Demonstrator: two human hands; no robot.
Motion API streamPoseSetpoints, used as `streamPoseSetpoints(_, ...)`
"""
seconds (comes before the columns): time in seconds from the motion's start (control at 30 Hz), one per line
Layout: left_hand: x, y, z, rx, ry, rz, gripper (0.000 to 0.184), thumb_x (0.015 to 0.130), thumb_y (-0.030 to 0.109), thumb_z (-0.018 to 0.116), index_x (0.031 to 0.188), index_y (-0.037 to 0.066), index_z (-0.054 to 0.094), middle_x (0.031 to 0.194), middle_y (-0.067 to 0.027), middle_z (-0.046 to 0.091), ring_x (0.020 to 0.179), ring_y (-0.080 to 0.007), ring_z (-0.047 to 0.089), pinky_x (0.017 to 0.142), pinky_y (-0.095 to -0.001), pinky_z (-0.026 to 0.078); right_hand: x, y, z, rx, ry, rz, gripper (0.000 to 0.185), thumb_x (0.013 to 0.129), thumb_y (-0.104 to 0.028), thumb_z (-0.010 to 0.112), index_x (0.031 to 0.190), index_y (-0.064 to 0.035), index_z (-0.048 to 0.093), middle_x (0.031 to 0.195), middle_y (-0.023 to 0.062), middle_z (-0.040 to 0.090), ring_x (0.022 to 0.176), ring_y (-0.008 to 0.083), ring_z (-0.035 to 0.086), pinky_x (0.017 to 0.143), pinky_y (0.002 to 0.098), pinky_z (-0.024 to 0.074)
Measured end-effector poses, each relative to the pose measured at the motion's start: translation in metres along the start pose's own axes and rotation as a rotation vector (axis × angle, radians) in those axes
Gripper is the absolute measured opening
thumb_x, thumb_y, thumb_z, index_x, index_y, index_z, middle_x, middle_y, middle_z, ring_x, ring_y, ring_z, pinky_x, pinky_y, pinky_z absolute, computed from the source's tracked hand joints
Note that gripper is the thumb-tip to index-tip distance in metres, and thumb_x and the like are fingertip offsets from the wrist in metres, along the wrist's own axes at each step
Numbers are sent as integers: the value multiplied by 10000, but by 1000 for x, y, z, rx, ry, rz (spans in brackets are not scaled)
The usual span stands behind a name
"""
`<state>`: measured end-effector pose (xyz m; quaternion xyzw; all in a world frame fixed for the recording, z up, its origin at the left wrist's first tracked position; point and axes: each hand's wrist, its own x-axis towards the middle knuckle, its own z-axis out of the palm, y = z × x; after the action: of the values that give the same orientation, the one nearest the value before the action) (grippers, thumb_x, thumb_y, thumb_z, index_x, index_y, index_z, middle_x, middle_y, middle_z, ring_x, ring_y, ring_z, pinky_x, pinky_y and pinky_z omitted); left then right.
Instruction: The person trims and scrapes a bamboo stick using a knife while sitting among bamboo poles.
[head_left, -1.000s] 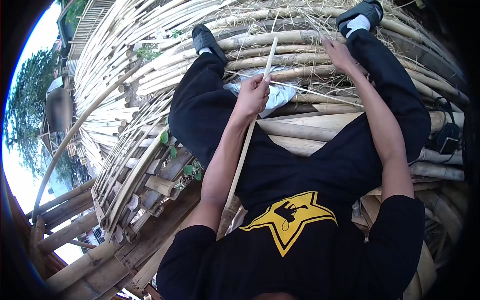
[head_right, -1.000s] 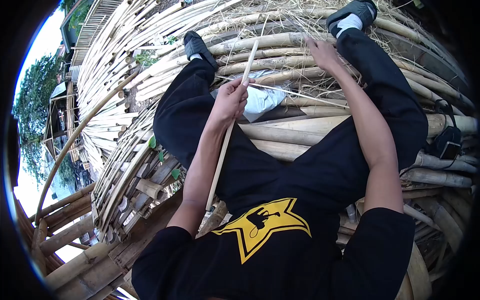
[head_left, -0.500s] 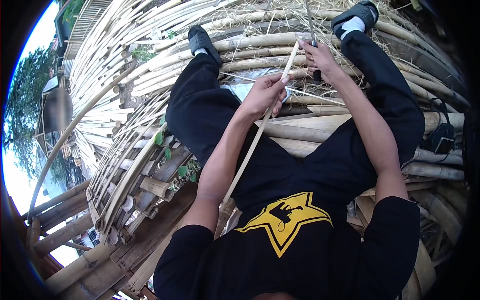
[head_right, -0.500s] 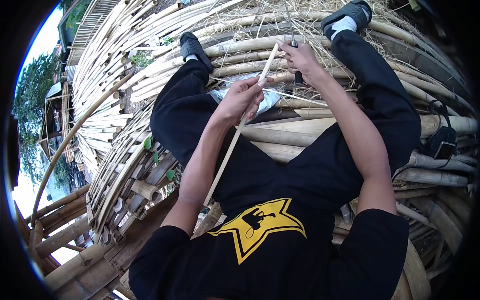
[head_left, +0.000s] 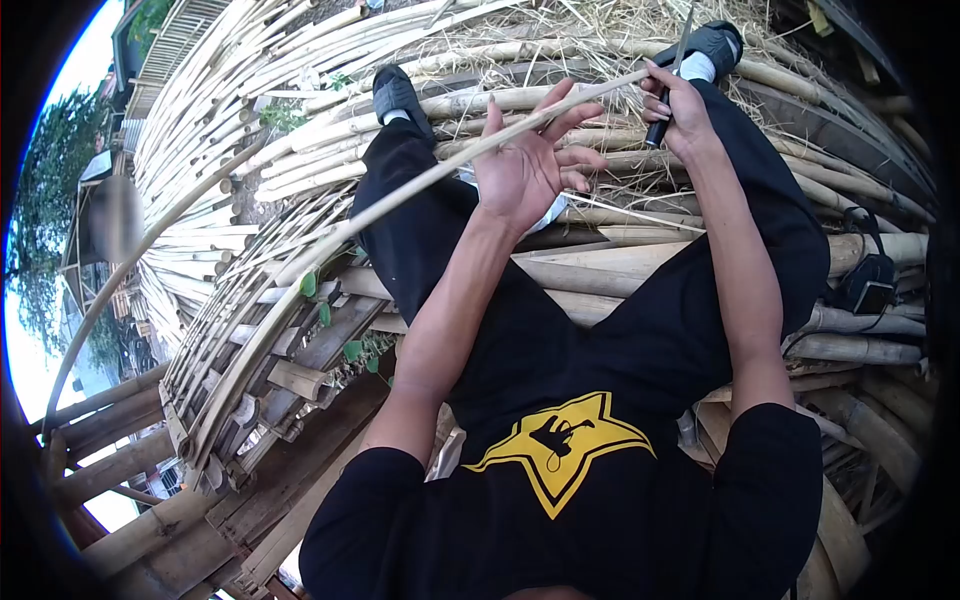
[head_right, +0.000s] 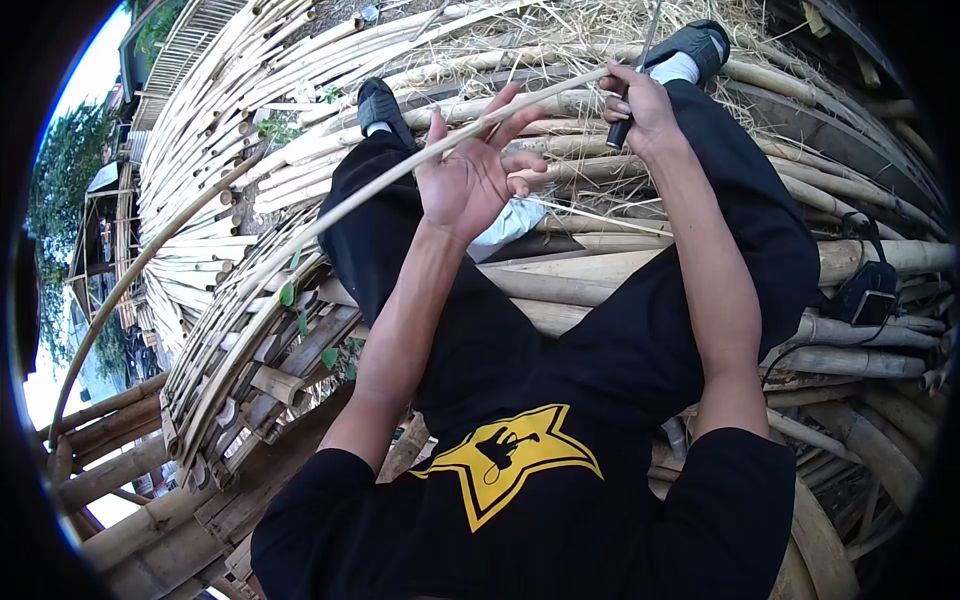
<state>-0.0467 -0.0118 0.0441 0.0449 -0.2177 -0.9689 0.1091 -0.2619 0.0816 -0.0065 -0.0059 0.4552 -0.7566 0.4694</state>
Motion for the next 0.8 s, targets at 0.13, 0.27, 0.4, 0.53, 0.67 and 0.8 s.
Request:
streamPoseSetpoints(0.13,15,4,-11,3,154,189,669,937,559,212,1386,74,314,1306,-168,483,900,-363,641,599,-368,551,-14,5,6,173,-28,51,145,930,-187,539,903,-49,503,861,81,634,420,39,326,422,185,304)
streamPoseSetpoints(0.27,28,-6,-8,409,438,306,514,943,402,387,1294,30,432,1185,-131,536,869,-267,634,613,-325,523,-29,24,16,257,-125,134,137,968,-172,456,1018,-46,473,1023,102,631,436,50,338,431,184,324)
streamPoseSetpoints(0.4,52,-25,-27,776,608,415,545,906,350,584,1243,-63,476,932,-96,592,780,-115,583,561,-238,487,-42,51,22,223,-254,181,235,985,-225,435,1056,-17,519,1073,52,622,429,24,328,422,185,318)
streamPoseSetpoints(0.53,60,-29,-27,675,563,358,413,930,271,567,1146,-77,516,789,-84,594,639,-138,609,515,-216,484,-59,59,36,51,-248,104,169,967,-212,485,1054,-69,459,991,86,618,429,55,358,423,193,324)
streamPoseSetpoints(0.67,60,-32,-21,570,653,326,259,947,181,527,952,-79,537,710,-80,577,565,-185,641,465,-258,525,-64,69,39,-110,-198,22,160,942,-167,535,1036,-66,454,918,103,613,407,56,364,384,215,318)
streamPoseSetpoints(0.8,65,-34,-29,535,627,308,245,945,174,533,972,-69,538,692,-75,570,579,-167,633,481,-249,519,-62,75,39,-235,-190,-73,148,909,-109,586,987,-71,466,672,22,542,384,47,367,348,225,283)
